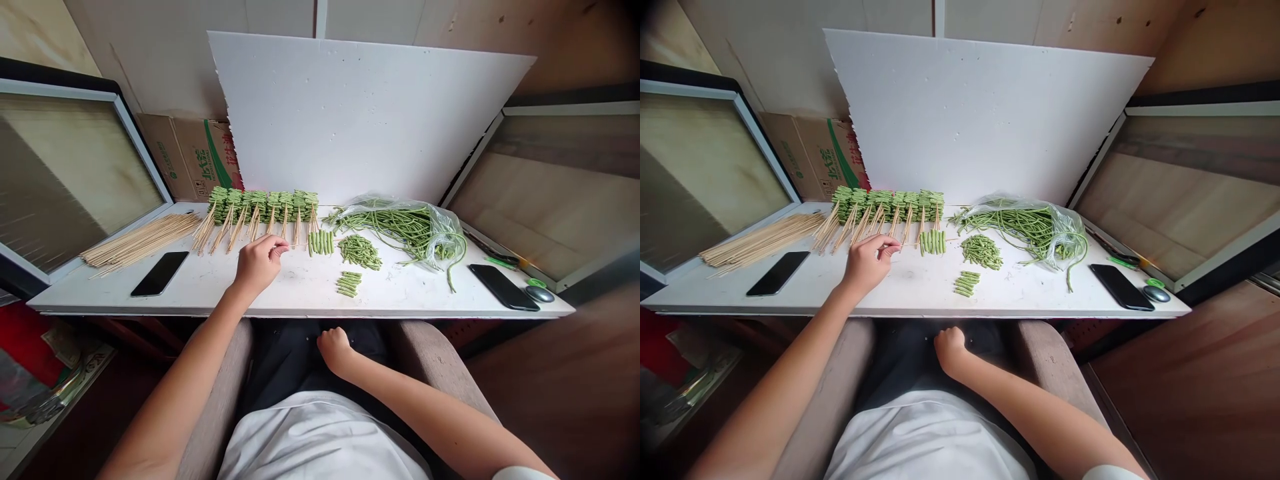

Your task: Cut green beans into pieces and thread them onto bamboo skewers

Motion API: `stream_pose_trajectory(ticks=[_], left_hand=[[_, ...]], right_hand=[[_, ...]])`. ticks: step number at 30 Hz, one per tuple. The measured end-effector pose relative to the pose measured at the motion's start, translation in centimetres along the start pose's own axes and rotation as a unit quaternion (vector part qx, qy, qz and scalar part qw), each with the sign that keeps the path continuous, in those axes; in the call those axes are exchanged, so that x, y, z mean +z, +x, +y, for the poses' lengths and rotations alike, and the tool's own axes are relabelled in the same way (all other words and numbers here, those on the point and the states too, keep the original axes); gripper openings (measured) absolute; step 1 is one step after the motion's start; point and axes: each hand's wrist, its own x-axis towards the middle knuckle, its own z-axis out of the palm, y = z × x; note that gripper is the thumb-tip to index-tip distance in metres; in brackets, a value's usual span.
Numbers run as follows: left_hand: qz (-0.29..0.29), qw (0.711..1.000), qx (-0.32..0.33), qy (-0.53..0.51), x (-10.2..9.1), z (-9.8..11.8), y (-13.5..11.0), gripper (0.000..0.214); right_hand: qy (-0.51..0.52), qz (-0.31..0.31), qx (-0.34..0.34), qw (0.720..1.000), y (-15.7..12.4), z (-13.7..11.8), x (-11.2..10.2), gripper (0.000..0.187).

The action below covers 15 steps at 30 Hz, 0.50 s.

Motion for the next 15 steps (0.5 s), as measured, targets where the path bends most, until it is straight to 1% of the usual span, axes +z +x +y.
stream_pose_trajectory(ticks=[3, 6, 9, 10, 12, 13, 14, 15], left_hand=[[-0.002, 1.0, 0.004, 0.0, -0.1, 0.2, 0.0, 0.013], [-0.005, 1.0, 0.006, 0.002, -0.1, 0.3, 0.0, 0.015], [-0.002, 1.0, 0.002, 0.008, -0.2, 0.2, 0.1, 0.015], [-0.001, 1.0, -0.002, 0.009, -0.3, 0.1, 0.2, 0.015], [0.001, 1.0, -0.01, 0.011, -0.6, 0.0, 0.3, 0.015], [0.002, 1.0, -0.013, 0.011, -0.7, -0.1, 0.3, 0.015], [0.004, 1.0, -0.015, 0.011, -0.9, -0.2, 0.4, 0.015], [0.006, 1.0, -0.015, 0.01, -1.0, -0.2, 0.4, 0.015]], right_hand=[[0.003, -0.007, 0.009, 1.0, 0.2, 0.1, 0.2, 0.033], [0.011, 0.009, 0.007, 1.0, -0.2, -0.1, -0.4, 0.033], [0.023, 0.038, -0.001, 0.999, -2.0, -0.1, -2.4, 0.029], [0.033, 0.049, -0.005, 0.998, -2.9, 0.2, -3.4, 0.025], [0.062, 0.068, -0.022, 0.996, -5.2, 1.2, -5.9, 0.011], [0.13, 0.088, -0.051, 0.986, -6.3, 2.0, -7.2, 0.008], [0.22, 0.081, -0.112, 0.966, -7.4, 3.0, -8.6, 0.008], [0.309, 0.074, -0.156, 0.935, -8.3, 4.2, -9.8, 0.011]])
